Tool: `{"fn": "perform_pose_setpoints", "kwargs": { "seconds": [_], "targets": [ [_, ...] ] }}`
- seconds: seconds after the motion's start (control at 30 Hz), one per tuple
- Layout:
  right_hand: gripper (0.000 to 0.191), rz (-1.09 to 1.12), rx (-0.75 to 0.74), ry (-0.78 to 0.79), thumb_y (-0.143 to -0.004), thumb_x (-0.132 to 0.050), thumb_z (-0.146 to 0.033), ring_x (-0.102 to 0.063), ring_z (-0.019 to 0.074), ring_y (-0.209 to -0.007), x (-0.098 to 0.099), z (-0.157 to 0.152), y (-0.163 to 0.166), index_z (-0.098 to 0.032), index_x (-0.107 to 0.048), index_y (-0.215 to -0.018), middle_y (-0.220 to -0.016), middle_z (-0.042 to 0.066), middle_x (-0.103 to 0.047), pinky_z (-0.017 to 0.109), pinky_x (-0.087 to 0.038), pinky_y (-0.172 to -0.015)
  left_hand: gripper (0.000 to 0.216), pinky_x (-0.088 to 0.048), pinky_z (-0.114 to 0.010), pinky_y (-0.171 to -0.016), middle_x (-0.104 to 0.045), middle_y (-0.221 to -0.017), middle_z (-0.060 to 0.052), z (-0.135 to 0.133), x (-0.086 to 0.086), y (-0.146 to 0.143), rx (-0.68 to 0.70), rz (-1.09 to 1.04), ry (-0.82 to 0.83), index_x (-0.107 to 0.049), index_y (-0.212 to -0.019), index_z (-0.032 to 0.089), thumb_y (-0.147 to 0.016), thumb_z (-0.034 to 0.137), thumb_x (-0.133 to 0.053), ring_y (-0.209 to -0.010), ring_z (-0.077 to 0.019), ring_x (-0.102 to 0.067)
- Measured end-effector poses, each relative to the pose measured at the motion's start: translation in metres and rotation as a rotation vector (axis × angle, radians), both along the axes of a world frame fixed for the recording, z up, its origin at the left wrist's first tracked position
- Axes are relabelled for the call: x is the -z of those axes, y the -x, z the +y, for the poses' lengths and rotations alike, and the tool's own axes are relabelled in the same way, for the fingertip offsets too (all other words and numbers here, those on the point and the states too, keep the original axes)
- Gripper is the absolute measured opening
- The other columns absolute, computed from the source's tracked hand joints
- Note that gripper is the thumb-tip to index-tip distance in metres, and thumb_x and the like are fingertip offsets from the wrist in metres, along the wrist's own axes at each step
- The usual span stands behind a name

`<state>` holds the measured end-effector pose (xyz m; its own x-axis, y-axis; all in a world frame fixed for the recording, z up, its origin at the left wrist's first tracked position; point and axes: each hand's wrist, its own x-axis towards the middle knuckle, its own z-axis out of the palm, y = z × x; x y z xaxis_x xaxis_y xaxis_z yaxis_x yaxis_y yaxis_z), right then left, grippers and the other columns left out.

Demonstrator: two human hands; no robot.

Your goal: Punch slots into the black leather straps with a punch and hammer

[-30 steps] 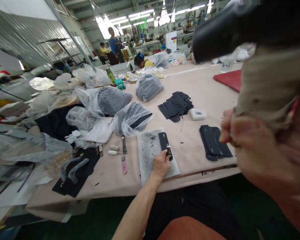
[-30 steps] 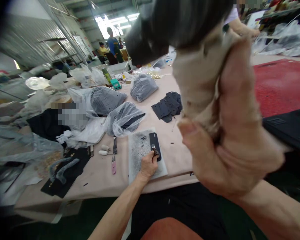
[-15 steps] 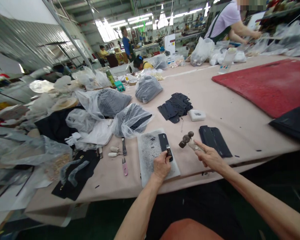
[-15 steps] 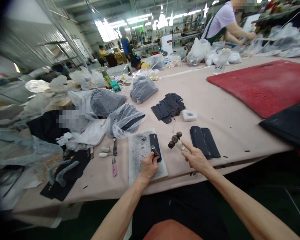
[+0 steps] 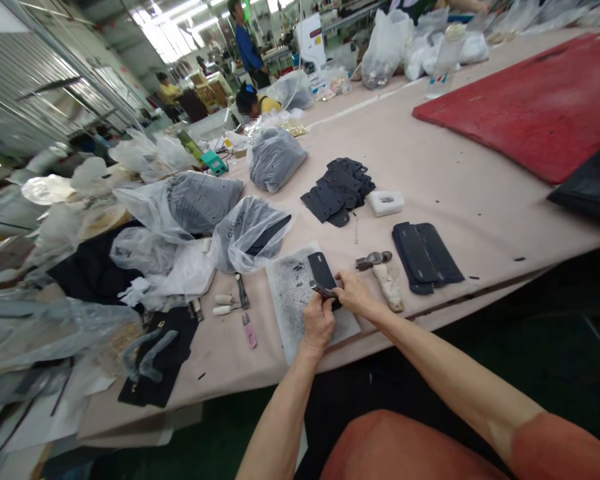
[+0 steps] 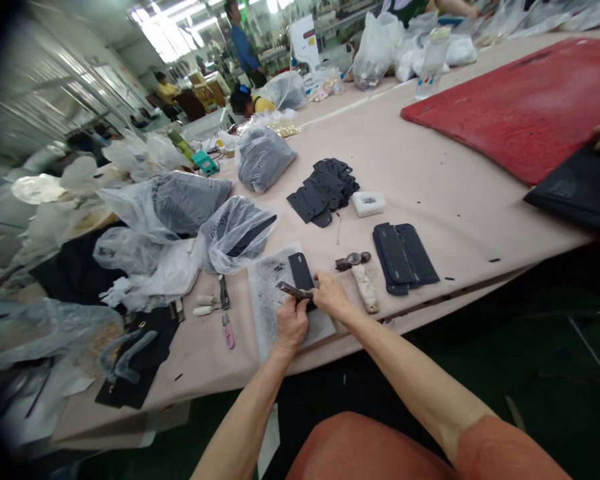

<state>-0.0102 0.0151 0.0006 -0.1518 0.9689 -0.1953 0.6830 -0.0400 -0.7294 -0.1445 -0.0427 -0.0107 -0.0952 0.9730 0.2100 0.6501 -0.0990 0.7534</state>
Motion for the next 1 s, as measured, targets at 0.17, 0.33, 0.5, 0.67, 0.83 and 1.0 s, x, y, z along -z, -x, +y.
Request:
{"fn": "perform_pose_setpoints", "kwargs": {
  "seconds": [0.17, 0.33, 0.5, 0.67, 0.83, 1.0],
  "targets": [
    [0.015, 0.024, 0.020, 0.066, -0.073, -0.063, -0.018, -0.058, 0.0177, -0.077, 0.006, 0.007, -0.008, -0.015, -0.065, -0.088, -0.079, 0.006, -0.067, 0.026, -0.036, -0.069, 0.021, -0.051, -0.030, -0.071, -0.074, -0.083, -0.005, 0.006, 0.003, 0.009, -0.271, -0.277, 0.081, -0.068, -0.090, 0.018, -0.089, 0.033, -0.052, -0.075, -0.0192, -0.068],
    [0.005, 0.134, 0.066, 0.151, -0.066, -0.063, -0.016, -0.054, 0.0146, -0.066, 0.008, 0.005, -0.017, -0.017, -0.058, -0.068, -0.063, 0.001, -0.060, 0.024, -0.035, -0.060, 0.021, -0.048, -0.029, -0.068, -0.072, -0.079, -0.004, 0.003, 0.002, 0.012, -0.305, -0.268, 0.079, -0.067, -0.085, 0.018, -0.086, 0.035, -0.055, -0.072, -0.0184, -0.064],
    [0.006, 0.337, 0.068, 0.316, -0.073, -0.055, -0.021, -0.052, 0.0119, -0.048, 0.005, -0.008, -0.025, -0.020, -0.050, -0.069, -0.049, -0.004, -0.054, 0.021, -0.037, -0.048, 0.021, -0.047, -0.029, -0.068, -0.072, -0.077, -0.004, -0.002, -0.003, 0.009, -0.308, -0.223, 0.067, -0.067, -0.085, 0.018, -0.086, 0.035, -0.056, -0.071, -0.0187, -0.064],
    [0.007, 0.415, 0.075, 0.351, -0.071, -0.053, -0.018, -0.049, 0.0101, -0.039, -0.004, -0.007, -0.036, -0.020, -0.047, -0.069, -0.047, -0.003, -0.056, 0.019, -0.032, -0.039, 0.021, -0.047, -0.029, -0.066, -0.071, -0.073, -0.004, -0.003, -0.004, 0.010, -0.339, -0.221, 0.064, -0.067, -0.080, 0.019, -0.085, 0.035, -0.055, -0.070, -0.0198, -0.065],
    [0.010, 0.376, 0.144, 0.182, -0.066, -0.056, -0.013, -0.043, 0.0080, -0.038, -0.030, 0.060, -0.036, -0.019, -0.048, -0.062, -0.042, -0.006, -0.046, 0.018, -0.030, -0.039, 0.023, -0.046, -0.029, -0.061, -0.071, -0.069, -0.005, -0.005, -0.006, 0.011, -0.295, -0.206, 0.054, -0.068, -0.079, 0.019, -0.085, 0.036, -0.054, -0.065, -0.0207, -0.065],
    [0.013, 0.280, 0.299, -0.062, -0.076, -0.054, -0.023, -0.055, 0.0116, -0.051, -0.088, 0.165, -0.039, -0.015, -0.061, -0.084, -0.058, 0.000, -0.060, 0.021, -0.040, -0.049, 0.025, -0.048, -0.032, -0.063, -0.073, -0.074, -0.006, -0.004, -0.003, 0.014, -0.247, -0.227, 0.026, -0.069, -0.083, 0.019, -0.085, 0.036, -0.052, -0.069, -0.0225, -0.067]
  ]
}}
